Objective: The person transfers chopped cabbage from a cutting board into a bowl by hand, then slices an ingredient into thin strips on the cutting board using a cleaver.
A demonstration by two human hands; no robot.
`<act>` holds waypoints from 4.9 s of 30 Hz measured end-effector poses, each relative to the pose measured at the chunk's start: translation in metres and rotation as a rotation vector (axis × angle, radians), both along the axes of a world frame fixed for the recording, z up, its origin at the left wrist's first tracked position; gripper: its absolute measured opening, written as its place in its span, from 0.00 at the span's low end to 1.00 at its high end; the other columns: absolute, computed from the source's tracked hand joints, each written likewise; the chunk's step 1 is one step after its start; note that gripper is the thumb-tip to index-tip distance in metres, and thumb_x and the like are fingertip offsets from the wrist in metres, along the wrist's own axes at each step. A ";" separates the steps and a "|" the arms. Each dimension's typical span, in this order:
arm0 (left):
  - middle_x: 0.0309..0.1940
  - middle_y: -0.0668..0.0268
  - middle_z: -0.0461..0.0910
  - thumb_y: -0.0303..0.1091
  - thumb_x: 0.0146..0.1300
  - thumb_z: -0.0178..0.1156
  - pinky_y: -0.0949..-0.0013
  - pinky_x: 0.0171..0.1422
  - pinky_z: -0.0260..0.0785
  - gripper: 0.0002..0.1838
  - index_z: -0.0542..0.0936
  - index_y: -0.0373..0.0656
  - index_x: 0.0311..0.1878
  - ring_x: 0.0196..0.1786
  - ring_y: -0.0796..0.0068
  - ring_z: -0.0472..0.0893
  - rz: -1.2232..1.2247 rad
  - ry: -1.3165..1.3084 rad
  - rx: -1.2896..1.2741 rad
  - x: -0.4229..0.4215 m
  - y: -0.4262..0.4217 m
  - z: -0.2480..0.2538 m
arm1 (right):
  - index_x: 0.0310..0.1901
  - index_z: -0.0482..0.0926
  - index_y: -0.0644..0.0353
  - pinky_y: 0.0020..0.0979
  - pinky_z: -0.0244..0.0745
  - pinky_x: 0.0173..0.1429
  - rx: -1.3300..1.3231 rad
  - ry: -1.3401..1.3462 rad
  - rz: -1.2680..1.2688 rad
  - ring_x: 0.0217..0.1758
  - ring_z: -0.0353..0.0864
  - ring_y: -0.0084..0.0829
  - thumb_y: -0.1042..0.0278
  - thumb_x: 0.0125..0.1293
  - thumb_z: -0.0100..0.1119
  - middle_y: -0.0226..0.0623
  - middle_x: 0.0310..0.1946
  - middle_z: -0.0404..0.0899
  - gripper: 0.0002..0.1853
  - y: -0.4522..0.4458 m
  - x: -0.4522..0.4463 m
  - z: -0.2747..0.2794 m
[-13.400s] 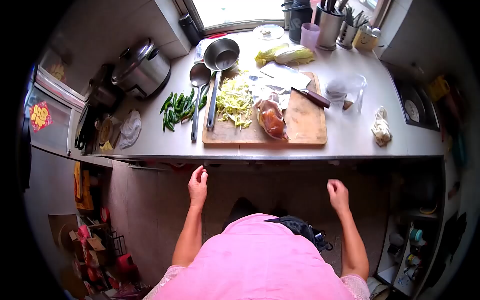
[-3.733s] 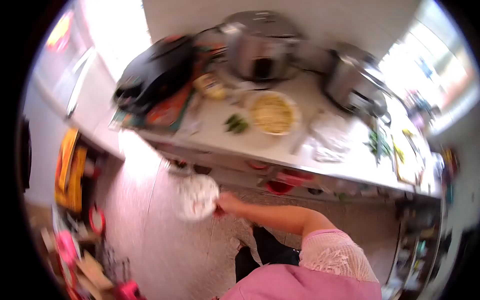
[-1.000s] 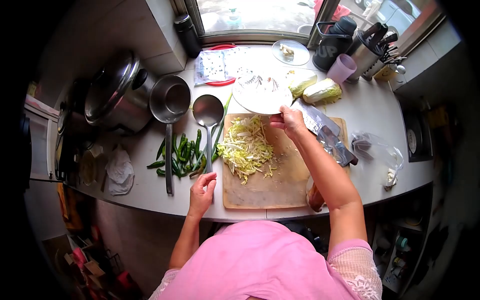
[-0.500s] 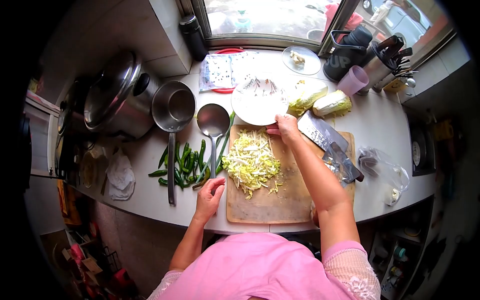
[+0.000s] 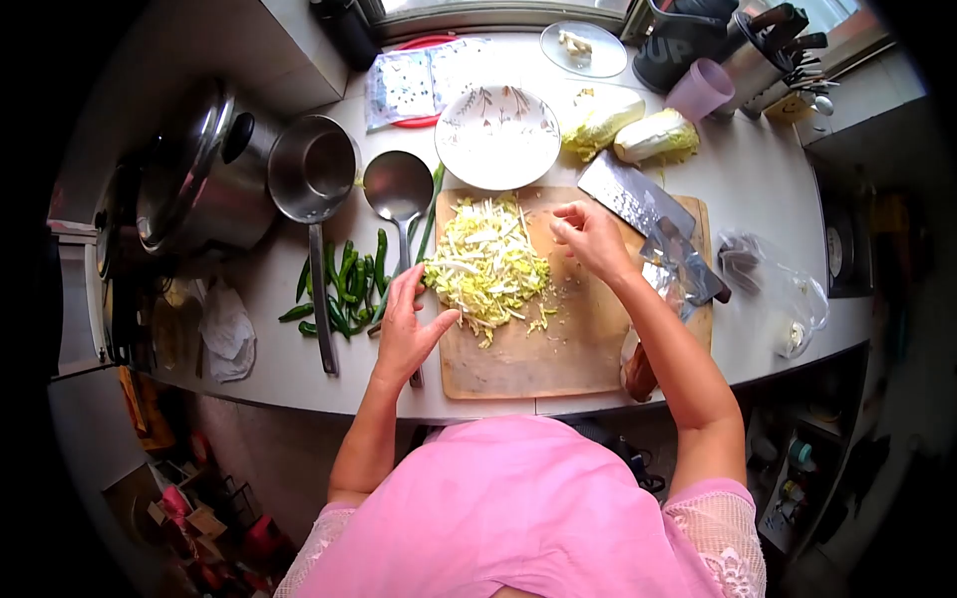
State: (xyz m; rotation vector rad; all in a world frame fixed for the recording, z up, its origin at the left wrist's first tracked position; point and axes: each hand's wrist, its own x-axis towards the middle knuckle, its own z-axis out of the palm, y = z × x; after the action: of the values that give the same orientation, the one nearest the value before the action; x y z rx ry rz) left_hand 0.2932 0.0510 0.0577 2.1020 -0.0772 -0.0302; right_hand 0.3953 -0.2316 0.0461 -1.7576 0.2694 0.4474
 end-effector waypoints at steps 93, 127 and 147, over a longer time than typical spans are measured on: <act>0.57 0.52 0.69 0.34 0.65 0.52 0.55 0.69 0.53 0.18 0.71 0.36 0.55 0.63 0.51 0.65 -0.104 -0.365 0.303 -0.009 -0.082 -0.062 | 0.58 0.65 0.62 0.38 0.68 0.60 -0.848 -0.414 -0.413 0.55 0.71 0.46 0.72 0.42 0.64 0.48 0.52 0.69 0.36 -0.153 -0.293 0.033; 0.59 0.47 0.66 0.52 0.67 0.45 0.54 0.71 0.49 0.31 0.67 0.34 0.60 0.66 0.48 0.61 -0.011 -0.457 0.352 0.044 -0.054 -0.074 | 0.46 0.72 0.60 0.42 0.71 0.42 -0.842 -0.507 -0.023 0.39 0.75 0.49 0.76 0.51 0.55 0.47 0.36 0.74 0.17 -0.124 -0.176 0.025; 0.65 0.41 0.55 0.68 0.54 0.52 0.49 0.74 0.38 0.50 0.56 0.34 0.67 0.71 0.44 0.51 -0.201 -0.339 0.533 -0.014 -0.077 -0.059 | 0.36 0.73 0.64 0.26 0.70 0.17 0.312 0.362 -0.547 0.14 0.69 0.22 0.61 0.67 0.54 0.29 0.17 0.68 0.13 -0.058 -0.269 0.012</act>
State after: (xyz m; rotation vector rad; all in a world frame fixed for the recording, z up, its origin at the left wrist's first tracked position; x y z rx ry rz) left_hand 0.2796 -0.0264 -0.0012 2.6033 -0.5354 0.2068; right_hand 0.1264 -0.2892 0.0584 -1.2242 0.8649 0.3778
